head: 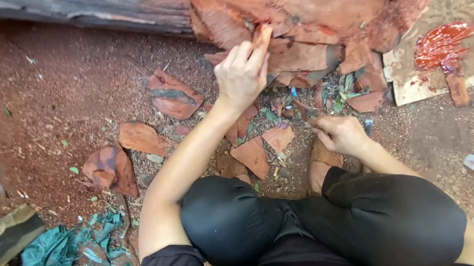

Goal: Filling crevices in a large wooden log using wood filler and small wood chips to repair the surface.

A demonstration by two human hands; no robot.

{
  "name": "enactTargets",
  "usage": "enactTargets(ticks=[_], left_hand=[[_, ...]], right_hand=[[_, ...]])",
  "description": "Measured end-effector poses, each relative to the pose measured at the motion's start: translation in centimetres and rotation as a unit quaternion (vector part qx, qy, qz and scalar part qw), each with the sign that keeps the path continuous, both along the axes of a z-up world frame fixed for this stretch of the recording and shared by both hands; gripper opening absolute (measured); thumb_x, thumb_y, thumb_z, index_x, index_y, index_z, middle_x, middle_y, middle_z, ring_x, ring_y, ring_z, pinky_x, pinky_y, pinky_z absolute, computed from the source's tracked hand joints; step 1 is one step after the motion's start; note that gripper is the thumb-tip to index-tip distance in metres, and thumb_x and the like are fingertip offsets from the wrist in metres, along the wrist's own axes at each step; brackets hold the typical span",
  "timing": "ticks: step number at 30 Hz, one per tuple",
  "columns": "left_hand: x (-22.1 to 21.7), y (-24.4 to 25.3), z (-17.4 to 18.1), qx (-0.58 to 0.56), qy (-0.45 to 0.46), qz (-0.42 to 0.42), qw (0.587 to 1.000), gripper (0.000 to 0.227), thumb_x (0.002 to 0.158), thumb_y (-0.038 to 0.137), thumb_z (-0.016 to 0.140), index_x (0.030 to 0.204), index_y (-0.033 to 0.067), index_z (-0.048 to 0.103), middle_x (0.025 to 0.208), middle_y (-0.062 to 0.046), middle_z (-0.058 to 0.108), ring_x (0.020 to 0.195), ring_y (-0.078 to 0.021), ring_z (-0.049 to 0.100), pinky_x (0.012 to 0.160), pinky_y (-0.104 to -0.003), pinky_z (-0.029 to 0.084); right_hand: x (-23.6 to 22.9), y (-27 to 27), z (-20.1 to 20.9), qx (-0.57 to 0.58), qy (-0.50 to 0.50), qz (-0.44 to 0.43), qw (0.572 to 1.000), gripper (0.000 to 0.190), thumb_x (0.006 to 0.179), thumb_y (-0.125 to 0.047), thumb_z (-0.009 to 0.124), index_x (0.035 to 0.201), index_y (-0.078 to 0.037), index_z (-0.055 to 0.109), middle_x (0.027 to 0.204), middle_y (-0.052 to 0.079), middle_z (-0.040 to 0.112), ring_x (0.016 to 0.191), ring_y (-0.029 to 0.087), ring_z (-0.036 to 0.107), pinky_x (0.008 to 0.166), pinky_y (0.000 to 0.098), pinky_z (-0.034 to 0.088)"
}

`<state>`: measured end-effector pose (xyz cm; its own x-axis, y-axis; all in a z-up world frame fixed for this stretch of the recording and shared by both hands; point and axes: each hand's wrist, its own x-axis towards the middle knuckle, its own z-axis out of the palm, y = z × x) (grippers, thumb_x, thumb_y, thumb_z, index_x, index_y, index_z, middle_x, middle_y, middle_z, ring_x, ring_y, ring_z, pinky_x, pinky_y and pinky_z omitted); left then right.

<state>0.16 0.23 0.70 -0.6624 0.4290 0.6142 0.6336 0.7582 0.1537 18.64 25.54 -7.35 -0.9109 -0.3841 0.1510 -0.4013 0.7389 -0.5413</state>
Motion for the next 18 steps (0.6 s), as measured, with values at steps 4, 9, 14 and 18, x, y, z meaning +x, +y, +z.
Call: enactTargets(ticks=[4, 9, 14, 18], left_hand=[[-0.1, 0.0, -1.0, 0.003, 0.007, 0.009, 1.000, 0.011, 0.094, 0.031, 0.064, 0.093, 0.0219, 0.070, 0.079, 0.006, 0.050, 0.072, -0.0138, 0.060, 0.053, -0.023, 0.052], [-0.1, 0.0, -2.0, -0.016, 0.011, 0.018, 1.000, 0.009, 0.092, 0.031, 0.066, 0.091, 0.0223, 0.071, 0.078, 0.007, 0.051, 0.072, -0.0127, 0.060, 0.052, -0.022, 0.051], [-0.1, 0.0, -1.6, -0.031, 0.023, 0.019, 0.999, 0.009, 0.091, 0.027, 0.066, 0.091, 0.0199, 0.071, 0.079, 0.005, 0.050, 0.073, -0.0139, 0.059, 0.052, -0.022, 0.051], [-0.5, 0.0, -2.7, -0.029, 0.041, 0.016, 0.999, 0.010, 0.091, 0.026, 0.066, 0.091, 0.0186, 0.072, 0.079, 0.004, 0.051, 0.072, -0.0148, 0.059, 0.053, -0.022, 0.052]], right_hand=[[0.2, 1.0, -0.1, -0.010, -0.087, -0.034, 0.996, 0.014, 0.089, -0.023, 0.067, 0.099, -0.015, 0.072, 0.084, 0.009, 0.077, 0.080, 0.033, 0.075, 0.066, 0.0439, 0.057], [1.0, 1.7, -3.1, 0.035, -0.166, -0.065, 0.983, 0.021, 0.089, -0.033, 0.066, 0.106, -0.023, 0.073, 0.088, 0.006, 0.078, 0.086, 0.030, 0.076, 0.071, 0.0436, 0.059], [1.4, 1.4, -3.4, 0.032, -0.238, -0.081, 0.967, 0.024, 0.088, -0.032, 0.066, 0.109, -0.025, 0.074, 0.091, 0.010, 0.079, 0.090, 0.035, 0.075, 0.075, 0.0492, 0.058], [1.4, 1.7, -3.6, 0.049, -0.241, -0.113, 0.963, 0.026, 0.089, -0.033, 0.065, 0.112, -0.025, 0.074, 0.088, 0.011, 0.078, 0.089, 0.036, 0.075, 0.077, 0.0491, 0.058]])
